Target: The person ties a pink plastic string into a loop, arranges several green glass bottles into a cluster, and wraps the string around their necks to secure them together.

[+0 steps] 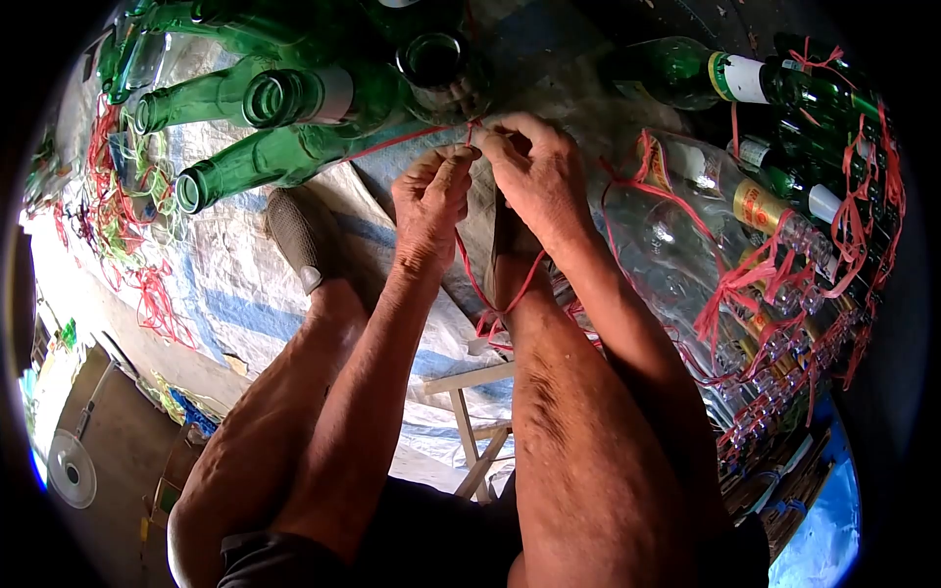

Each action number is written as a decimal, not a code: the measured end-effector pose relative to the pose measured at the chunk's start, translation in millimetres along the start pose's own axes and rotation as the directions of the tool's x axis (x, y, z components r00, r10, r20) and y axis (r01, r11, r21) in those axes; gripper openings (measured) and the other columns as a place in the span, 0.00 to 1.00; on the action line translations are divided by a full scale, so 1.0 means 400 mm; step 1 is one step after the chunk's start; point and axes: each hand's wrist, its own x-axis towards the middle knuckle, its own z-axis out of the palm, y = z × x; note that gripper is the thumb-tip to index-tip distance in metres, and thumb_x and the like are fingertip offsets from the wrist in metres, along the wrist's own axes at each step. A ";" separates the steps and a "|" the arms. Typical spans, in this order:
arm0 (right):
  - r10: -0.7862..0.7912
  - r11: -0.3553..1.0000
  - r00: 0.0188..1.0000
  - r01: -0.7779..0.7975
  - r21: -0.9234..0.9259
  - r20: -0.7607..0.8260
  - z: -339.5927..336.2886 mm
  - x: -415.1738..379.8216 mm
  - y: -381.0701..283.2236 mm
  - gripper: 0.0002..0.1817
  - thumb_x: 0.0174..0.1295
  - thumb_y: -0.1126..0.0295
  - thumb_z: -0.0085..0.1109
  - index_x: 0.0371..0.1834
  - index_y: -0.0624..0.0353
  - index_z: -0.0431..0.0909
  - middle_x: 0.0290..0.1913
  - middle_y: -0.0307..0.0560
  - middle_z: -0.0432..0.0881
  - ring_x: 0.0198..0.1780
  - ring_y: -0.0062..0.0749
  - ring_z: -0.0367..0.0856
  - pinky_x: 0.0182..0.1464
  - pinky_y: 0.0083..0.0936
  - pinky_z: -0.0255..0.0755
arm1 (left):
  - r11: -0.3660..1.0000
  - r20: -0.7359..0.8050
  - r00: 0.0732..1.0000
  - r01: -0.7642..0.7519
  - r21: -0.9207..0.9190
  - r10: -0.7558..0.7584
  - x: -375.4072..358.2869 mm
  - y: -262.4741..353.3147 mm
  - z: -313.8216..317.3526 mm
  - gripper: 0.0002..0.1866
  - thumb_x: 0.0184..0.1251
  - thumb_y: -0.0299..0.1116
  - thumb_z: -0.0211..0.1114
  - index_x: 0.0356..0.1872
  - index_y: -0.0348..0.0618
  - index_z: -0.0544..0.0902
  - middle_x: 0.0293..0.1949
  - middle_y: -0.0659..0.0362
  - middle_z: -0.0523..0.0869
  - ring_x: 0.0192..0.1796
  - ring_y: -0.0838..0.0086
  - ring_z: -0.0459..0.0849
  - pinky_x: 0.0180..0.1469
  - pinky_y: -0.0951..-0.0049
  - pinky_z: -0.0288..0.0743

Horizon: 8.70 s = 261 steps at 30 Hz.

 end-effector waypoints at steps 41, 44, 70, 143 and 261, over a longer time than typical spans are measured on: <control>-0.014 0.998 0.998 0.018 -0.055 0.064 -0.021 -0.011 0.003 0.15 0.66 0.61 0.62 0.38 0.64 0.81 0.29 0.52 0.82 0.31 0.39 0.80 0.38 0.34 0.75 | 0.998 -0.065 0.996 -0.057 -0.023 0.056 -0.061 -0.018 0.054 0.11 0.78 0.32 0.63 0.39 0.34 0.87 0.27 0.69 0.79 0.31 0.86 0.72 0.32 0.81 0.67; -0.004 0.997 0.999 0.007 -0.081 0.041 -0.031 -0.041 0.020 0.15 0.69 0.61 0.61 0.42 0.64 0.80 0.33 0.56 0.84 0.36 0.45 0.84 0.42 0.36 0.76 | 0.999 -0.081 0.996 -0.024 -0.028 0.022 -0.067 -0.009 0.060 0.11 0.78 0.32 0.62 0.40 0.33 0.87 0.26 0.68 0.79 0.30 0.86 0.72 0.33 0.81 0.68; -0.419 0.896 0.822 0.444 0.028 0.386 -0.172 -0.149 -0.352 0.04 0.63 0.79 0.65 0.39 0.66 0.84 0.32 0.44 0.84 0.31 0.23 0.79 0.33 0.21 0.71 | 0.684 0.011 0.919 -0.302 0.665 0.395 -0.138 0.065 0.006 0.13 0.70 0.34 0.66 0.50 0.38 0.87 0.44 0.45 0.87 0.40 0.49 0.88 0.45 0.56 0.81; -0.426 0.897 0.903 0.429 0.105 -0.047 -0.180 -0.025 -0.394 0.06 0.69 0.73 0.66 0.42 0.66 0.85 0.29 0.33 0.83 0.32 0.08 0.74 0.35 0.11 0.68 | 0.371 0.038 0.577 -0.573 0.730 0.816 -0.164 0.334 0.049 0.16 0.63 0.23 0.74 0.51 0.36 0.85 0.46 0.54 0.87 0.34 0.78 0.84 0.30 0.80 0.79; -0.293 0.587 0.956 0.197 -0.785 0.022 -0.420 0.012 -0.419 0.19 0.61 0.69 0.69 0.54 0.62 0.81 0.48 0.53 0.81 0.50 0.46 0.83 0.52 0.38 0.75 | 0.391 -0.075 0.452 -0.665 0.636 0.889 -0.114 0.278 0.024 0.21 0.52 0.24 0.75 0.50 0.37 0.83 0.47 0.49 0.87 0.46 0.58 0.88 0.47 0.65 0.83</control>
